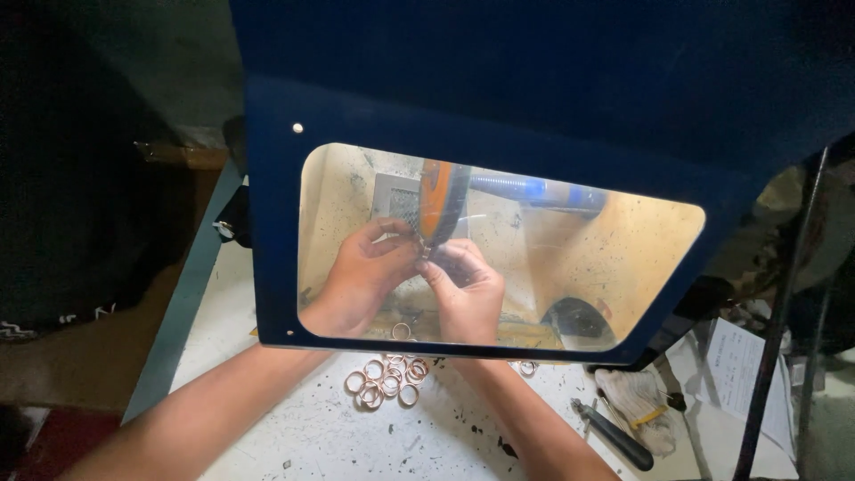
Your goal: Polishing copper rings using a rotating polishing wheel inside a protective enclosure.
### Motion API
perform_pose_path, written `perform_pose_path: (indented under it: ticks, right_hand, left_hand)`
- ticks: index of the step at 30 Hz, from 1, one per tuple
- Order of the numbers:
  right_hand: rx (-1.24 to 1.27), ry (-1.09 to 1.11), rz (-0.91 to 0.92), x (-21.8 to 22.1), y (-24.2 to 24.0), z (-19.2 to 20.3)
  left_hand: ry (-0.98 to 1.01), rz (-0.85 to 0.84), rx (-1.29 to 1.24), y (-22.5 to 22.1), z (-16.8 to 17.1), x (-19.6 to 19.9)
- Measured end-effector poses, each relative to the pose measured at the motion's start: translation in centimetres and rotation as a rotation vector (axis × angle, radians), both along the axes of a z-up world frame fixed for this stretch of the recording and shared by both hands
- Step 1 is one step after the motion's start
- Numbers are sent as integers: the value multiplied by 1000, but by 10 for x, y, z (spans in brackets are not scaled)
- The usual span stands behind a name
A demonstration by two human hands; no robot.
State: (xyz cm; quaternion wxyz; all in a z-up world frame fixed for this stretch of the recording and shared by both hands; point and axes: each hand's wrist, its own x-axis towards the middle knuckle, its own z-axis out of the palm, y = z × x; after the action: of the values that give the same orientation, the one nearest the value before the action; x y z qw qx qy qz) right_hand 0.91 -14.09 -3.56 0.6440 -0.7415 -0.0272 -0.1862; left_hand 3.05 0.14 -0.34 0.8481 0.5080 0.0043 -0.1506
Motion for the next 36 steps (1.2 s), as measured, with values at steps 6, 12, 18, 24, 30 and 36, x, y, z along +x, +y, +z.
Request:
perform_pose_path:
  ticks: [6, 12, 18, 24, 30, 36]
  right_hand:
    - [-6, 0, -16, 3, -1, -4]
    - [-1, -14, -27, 3, 2, -4]
    - [14, -16, -45, -1, 0, 0]
    - [-6, -18, -57, -1, -1, -3]
    - [16, 7, -43, 5, -2, -8]
    - [60, 26, -1, 0, 4, 4]
  left_hand:
    - [23, 27, -19, -2, 2, -3]
    - [24, 30, -16, -3, 1, -2]
    - [20, 43, -31, -4, -2, -2]
    - [30, 46, -41, -6, -1, -3]
    - [11, 50, -45, -4, -4, -1]
    - [8, 56, 16, -3, 5, -3]
